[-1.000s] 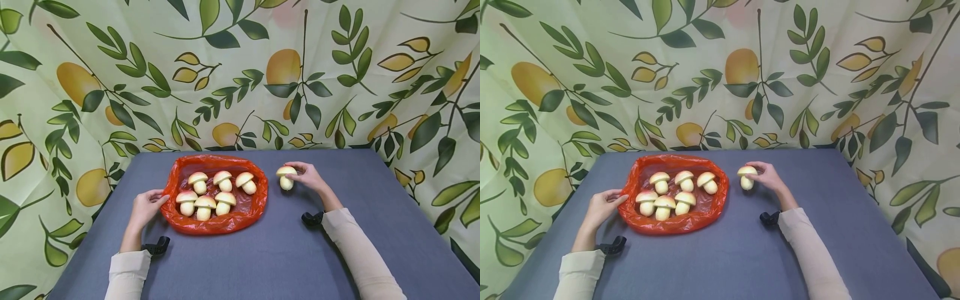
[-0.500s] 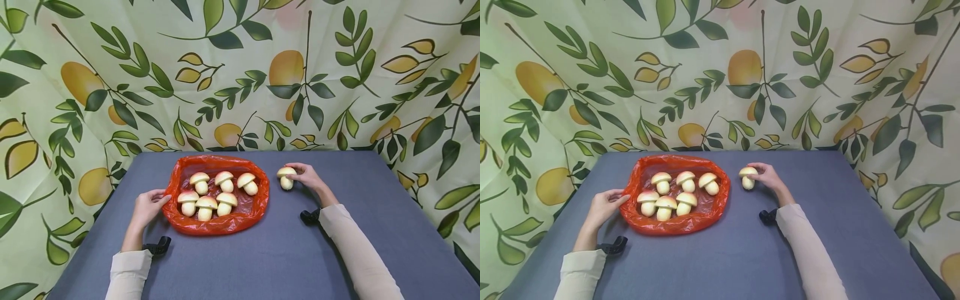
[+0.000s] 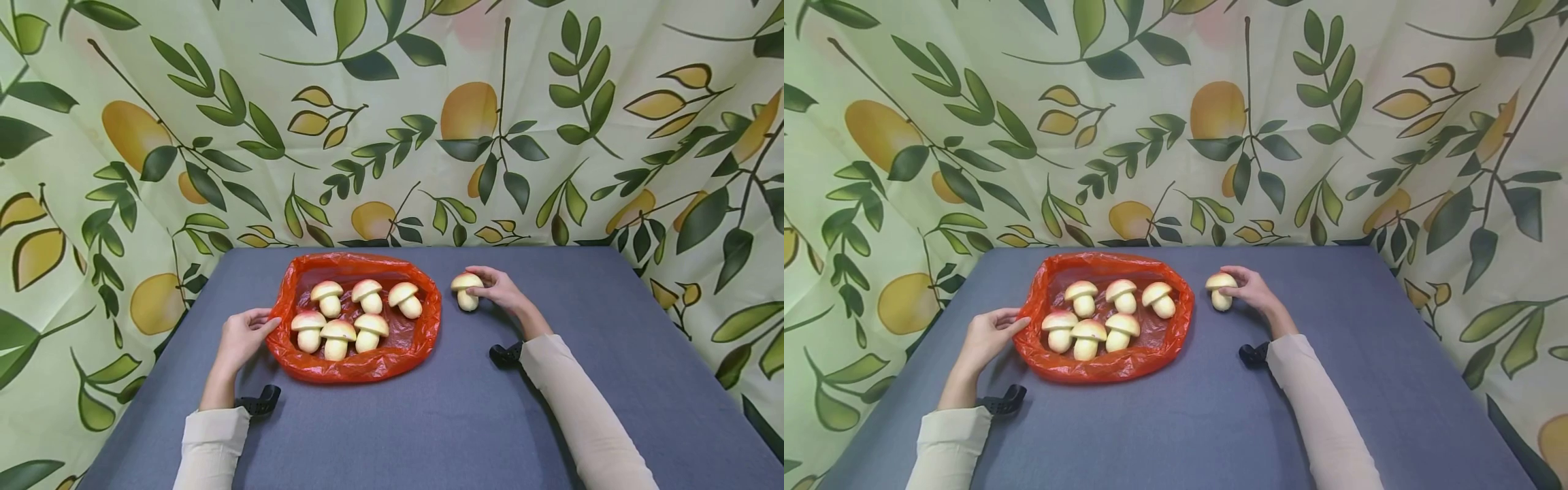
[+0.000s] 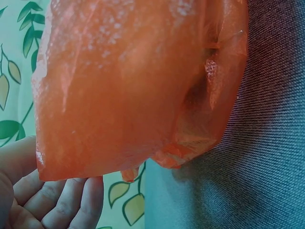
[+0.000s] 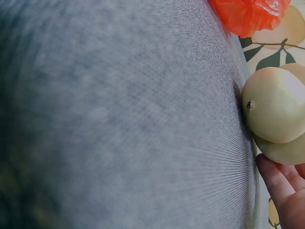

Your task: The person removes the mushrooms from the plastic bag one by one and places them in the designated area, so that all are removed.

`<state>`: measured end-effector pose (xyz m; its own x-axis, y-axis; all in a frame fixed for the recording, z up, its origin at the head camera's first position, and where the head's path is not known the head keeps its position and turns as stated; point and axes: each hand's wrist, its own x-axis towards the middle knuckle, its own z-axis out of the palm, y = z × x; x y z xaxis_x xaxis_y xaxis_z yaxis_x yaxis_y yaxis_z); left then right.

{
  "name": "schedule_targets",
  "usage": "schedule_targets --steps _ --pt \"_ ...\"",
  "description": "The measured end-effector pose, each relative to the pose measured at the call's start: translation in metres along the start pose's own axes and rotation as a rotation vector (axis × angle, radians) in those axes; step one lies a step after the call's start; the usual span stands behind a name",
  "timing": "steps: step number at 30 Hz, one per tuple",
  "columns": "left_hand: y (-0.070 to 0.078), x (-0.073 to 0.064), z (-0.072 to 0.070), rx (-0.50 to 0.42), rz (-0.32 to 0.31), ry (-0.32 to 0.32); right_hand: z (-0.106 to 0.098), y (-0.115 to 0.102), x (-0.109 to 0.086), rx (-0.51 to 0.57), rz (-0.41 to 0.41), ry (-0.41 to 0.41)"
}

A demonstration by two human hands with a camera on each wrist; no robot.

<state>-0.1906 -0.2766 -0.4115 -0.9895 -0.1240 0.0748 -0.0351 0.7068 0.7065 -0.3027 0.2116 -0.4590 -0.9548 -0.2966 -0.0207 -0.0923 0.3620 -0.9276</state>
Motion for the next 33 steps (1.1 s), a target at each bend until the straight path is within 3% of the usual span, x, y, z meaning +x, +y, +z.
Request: schedule_targets --steps 11,18,33 --pt "0.001 0.000 0.000 -0.014 -0.005 0.002 -0.001 -0.002 -0.003 -0.016 0.022 0.021" --pt "-0.001 0.001 0.000 -0.017 0.000 0.002 -0.007 -0.009 -0.010 0.031 0.034 0.059" --pt "0.004 -0.002 -0.001 -0.027 -0.020 -0.009 -0.010 -0.030 -0.027 0.127 -0.090 0.152"
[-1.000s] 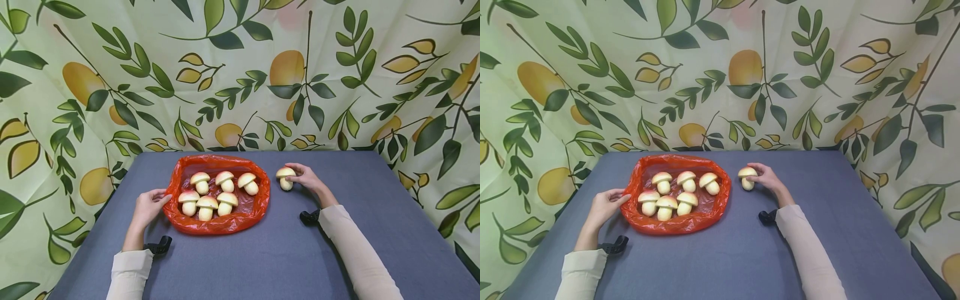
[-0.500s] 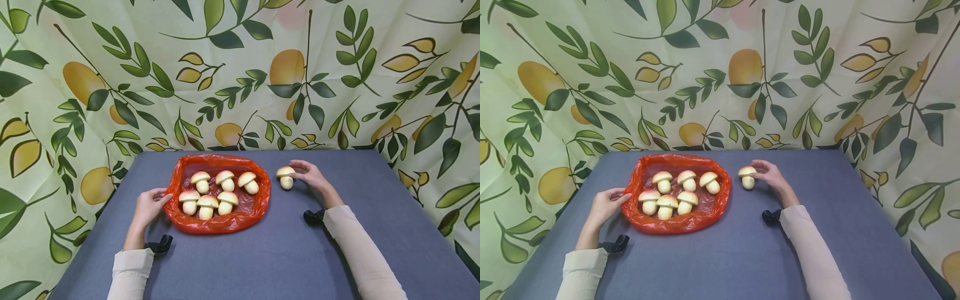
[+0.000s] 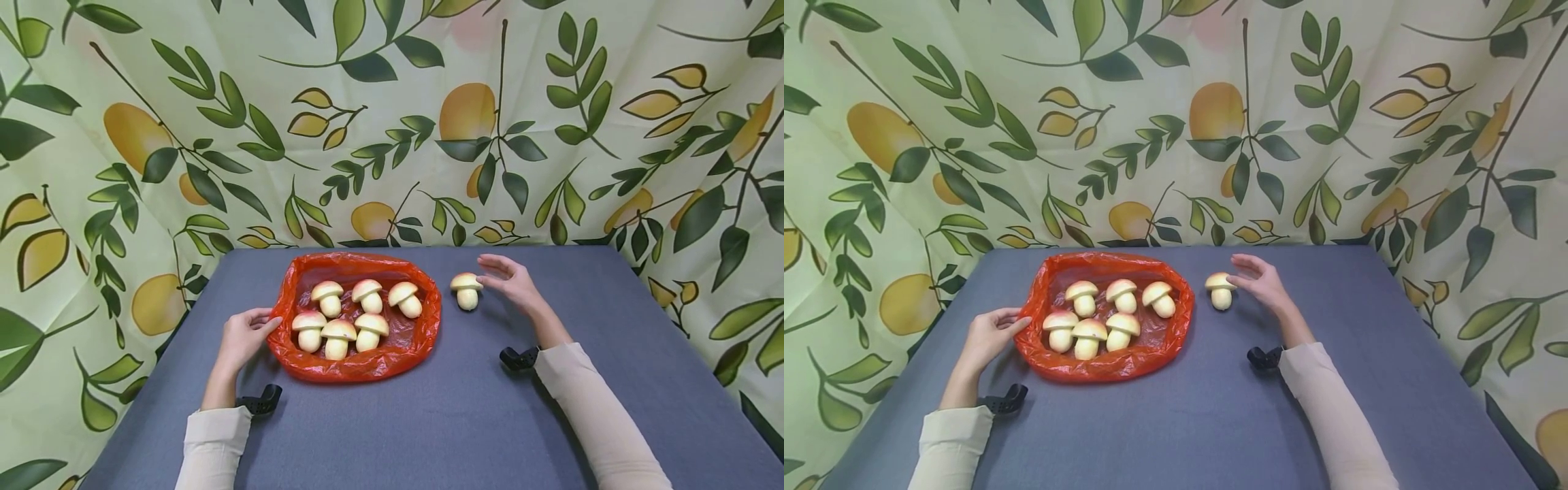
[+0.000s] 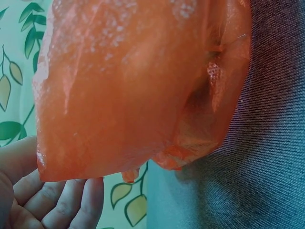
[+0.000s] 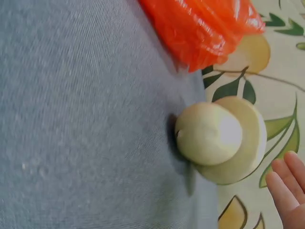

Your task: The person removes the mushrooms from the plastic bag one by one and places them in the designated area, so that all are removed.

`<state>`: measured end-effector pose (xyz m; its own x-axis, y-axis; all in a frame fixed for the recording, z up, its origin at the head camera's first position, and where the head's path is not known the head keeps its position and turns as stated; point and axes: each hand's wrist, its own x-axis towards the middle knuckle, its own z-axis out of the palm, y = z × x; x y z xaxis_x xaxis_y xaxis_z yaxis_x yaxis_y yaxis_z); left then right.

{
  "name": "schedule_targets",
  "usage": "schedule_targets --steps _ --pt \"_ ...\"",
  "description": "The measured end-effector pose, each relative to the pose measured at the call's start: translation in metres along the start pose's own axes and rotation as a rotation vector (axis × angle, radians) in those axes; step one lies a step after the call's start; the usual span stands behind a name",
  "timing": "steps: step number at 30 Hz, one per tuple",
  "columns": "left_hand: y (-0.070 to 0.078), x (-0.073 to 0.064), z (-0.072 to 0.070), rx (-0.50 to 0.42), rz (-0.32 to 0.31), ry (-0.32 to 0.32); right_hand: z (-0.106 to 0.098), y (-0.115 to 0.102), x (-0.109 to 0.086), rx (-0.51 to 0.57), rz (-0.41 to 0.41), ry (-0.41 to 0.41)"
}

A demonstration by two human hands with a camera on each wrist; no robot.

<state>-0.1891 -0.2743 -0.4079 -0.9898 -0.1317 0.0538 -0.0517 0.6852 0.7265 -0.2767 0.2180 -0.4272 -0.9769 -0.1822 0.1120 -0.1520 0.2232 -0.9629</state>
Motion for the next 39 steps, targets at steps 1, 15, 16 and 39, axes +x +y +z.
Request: schedule_targets --steps 1,15,16,39 --pt "0.000 0.000 0.000 0.001 -0.001 0.001 0.001 -0.002 -0.001 0.007 -0.009 -0.003" --pt "0.000 0.001 -0.001 0.001 -0.002 0.002 0.022 -0.026 -0.012 0.099 -0.130 -0.044" --pt "0.000 0.001 -0.001 0.001 0.000 0.000 0.024 -0.027 -0.013 0.105 -0.137 -0.049" --pt "0.002 -0.002 0.000 0.005 0.011 0.013 0.077 -0.034 -0.041 0.142 -0.124 -0.222"
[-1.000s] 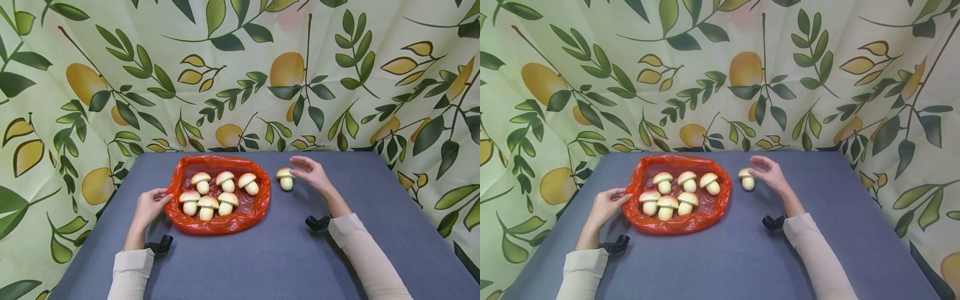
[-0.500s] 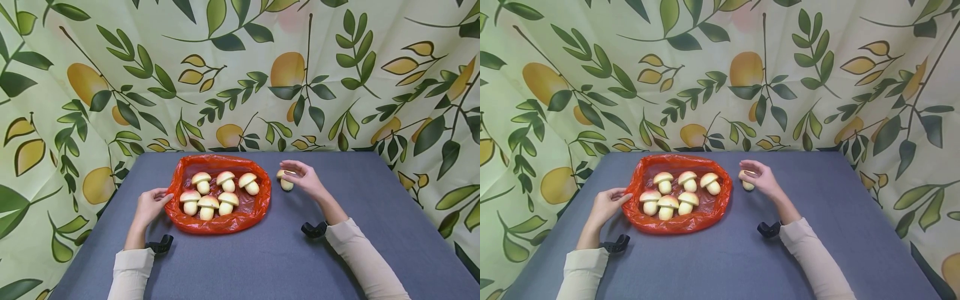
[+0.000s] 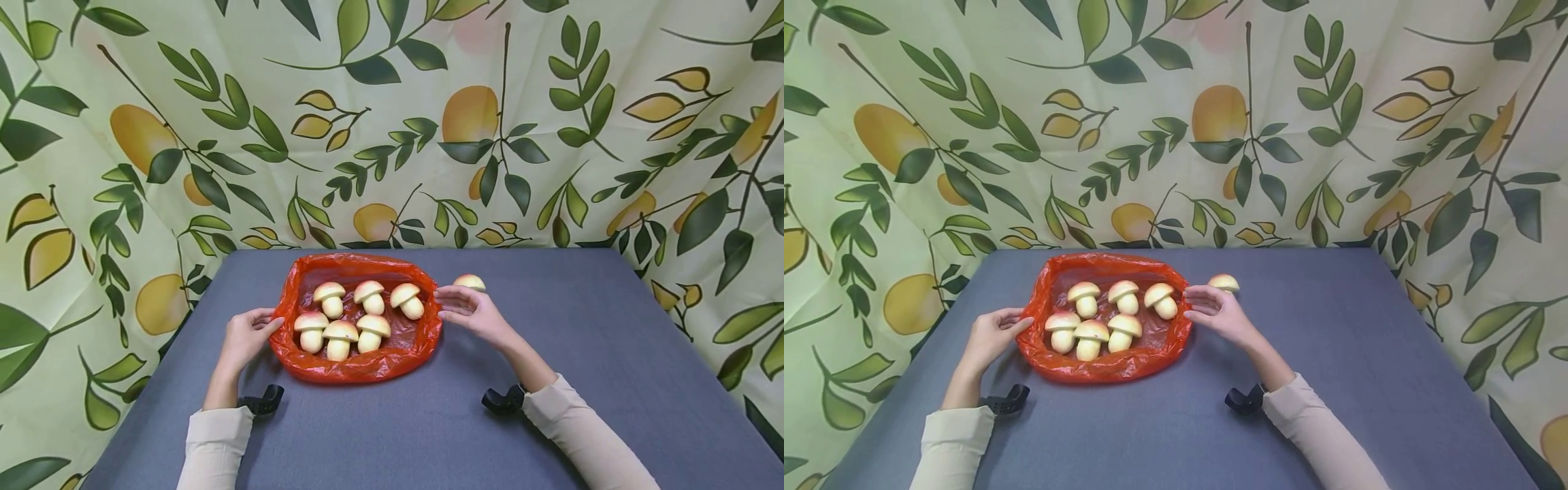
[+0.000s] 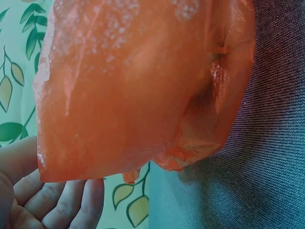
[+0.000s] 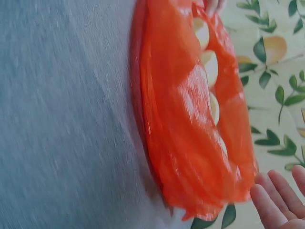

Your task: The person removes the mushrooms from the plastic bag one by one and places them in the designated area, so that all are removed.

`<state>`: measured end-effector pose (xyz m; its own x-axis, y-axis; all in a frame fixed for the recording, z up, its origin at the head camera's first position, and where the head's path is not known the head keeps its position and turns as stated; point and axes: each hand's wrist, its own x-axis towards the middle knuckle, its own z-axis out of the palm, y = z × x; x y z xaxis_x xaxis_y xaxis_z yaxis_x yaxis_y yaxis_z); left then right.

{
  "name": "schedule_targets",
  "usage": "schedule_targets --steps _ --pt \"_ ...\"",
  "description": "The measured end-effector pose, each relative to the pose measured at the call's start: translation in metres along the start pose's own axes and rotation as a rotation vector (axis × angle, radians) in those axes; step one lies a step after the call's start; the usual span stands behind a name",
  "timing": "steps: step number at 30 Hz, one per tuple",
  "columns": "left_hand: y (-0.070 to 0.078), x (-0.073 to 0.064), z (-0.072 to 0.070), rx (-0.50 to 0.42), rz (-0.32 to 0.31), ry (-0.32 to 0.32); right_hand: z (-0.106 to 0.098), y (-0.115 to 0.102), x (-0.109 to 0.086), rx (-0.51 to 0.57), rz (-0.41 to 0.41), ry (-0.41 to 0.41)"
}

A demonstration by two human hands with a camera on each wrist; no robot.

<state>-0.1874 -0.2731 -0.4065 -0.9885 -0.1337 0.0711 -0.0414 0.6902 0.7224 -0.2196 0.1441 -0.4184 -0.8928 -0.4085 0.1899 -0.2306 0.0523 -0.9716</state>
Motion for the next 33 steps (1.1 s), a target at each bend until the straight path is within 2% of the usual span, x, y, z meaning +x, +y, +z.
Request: schedule_targets --steps 9,18,33 --pt "-0.001 0.000 0.001 -0.001 -0.008 -0.008 0.024 0.000 -0.002 0.023 -0.008 -0.076" --pt "0.000 -0.001 0.001 -0.002 -0.004 -0.002 0.046 -0.001 0.001 0.122 0.028 -0.117" --pt "-0.001 0.001 0.002 0.003 0.019 -0.001 0.075 0.006 0.013 -0.023 0.079 -0.121"
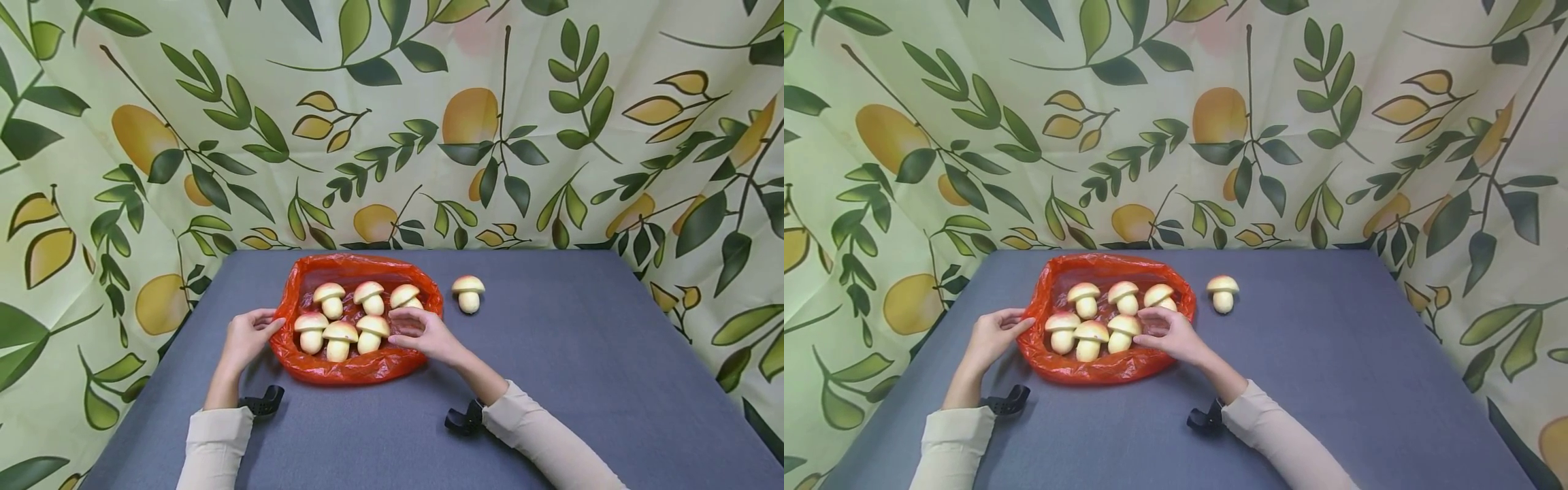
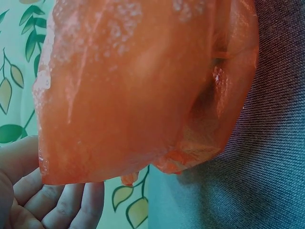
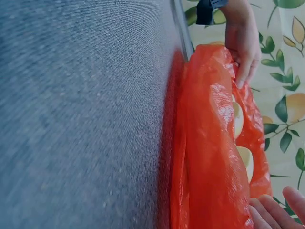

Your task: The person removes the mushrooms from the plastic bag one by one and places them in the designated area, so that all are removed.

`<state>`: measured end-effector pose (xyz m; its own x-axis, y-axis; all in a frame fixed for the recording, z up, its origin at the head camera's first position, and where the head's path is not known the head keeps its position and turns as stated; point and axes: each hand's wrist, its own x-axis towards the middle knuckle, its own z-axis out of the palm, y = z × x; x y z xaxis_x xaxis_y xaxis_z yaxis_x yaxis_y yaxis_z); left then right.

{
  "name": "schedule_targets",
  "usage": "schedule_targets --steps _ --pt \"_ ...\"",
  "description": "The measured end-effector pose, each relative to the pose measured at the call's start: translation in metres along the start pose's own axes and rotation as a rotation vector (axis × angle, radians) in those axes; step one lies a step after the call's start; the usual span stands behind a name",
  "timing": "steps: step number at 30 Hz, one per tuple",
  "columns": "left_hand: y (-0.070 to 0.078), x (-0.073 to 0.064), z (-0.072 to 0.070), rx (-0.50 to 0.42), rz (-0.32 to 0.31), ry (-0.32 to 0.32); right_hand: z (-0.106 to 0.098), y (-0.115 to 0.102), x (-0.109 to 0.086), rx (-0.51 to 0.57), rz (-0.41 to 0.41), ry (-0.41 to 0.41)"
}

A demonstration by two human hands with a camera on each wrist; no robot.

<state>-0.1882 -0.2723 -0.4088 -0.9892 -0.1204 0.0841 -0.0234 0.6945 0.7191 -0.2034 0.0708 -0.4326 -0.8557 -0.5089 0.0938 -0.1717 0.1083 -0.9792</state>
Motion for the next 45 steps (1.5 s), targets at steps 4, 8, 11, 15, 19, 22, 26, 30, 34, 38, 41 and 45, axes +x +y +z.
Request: schedule_targets --steps 4,8,11,15,19,22,26,30,34,38,41,45 --pt "0.002 0.000 0.000 -0.010 0.000 -0.001 0.004 -0.001 0.006 -0.021 0.011 0.010" --pt "0.004 0.000 0.000 -0.020 -0.005 -0.007 0.009 0.001 0.013 -0.058 0.014 0.032" --pt "0.004 0.000 0.000 -0.018 -0.005 -0.006 0.012 0.001 0.017 -0.083 0.028 0.054" --pt "0.003 0.000 0.000 -0.012 -0.003 -0.001 0.016 0.002 0.024 -0.106 0.044 0.082" --pt "0.003 0.001 0.000 -0.008 -0.004 -0.007 0.020 0.007 0.029 -0.134 0.052 0.101" --pt "0.003 0.001 0.000 -0.008 -0.004 -0.010 0.023 0.010 0.032 -0.145 0.070 0.109" --pt "0.002 0.001 0.001 -0.010 0.002 -0.002 0.027 0.011 0.033 -0.158 0.095 0.134" --pt "0.001 0.001 0.000 -0.005 -0.001 -0.004 0.030 0.012 0.036 -0.192 0.104 0.141" --pt "0.000 0.001 0.000 -0.001 -0.011 -0.011 0.033 0.016 0.039 -0.216 0.129 0.148" --pt "0.000 0.000 0.000 -0.002 -0.013 -0.008 0.034 0.018 0.040 -0.214 0.163 0.151" --pt "0.000 -0.001 0.000 -0.001 -0.013 -0.004 0.035 0.018 0.041 -0.207 0.170 0.145" --pt "0.001 0.000 0.000 -0.002 -0.008 -0.001 0.035 0.018 0.042 -0.212 0.159 0.147"
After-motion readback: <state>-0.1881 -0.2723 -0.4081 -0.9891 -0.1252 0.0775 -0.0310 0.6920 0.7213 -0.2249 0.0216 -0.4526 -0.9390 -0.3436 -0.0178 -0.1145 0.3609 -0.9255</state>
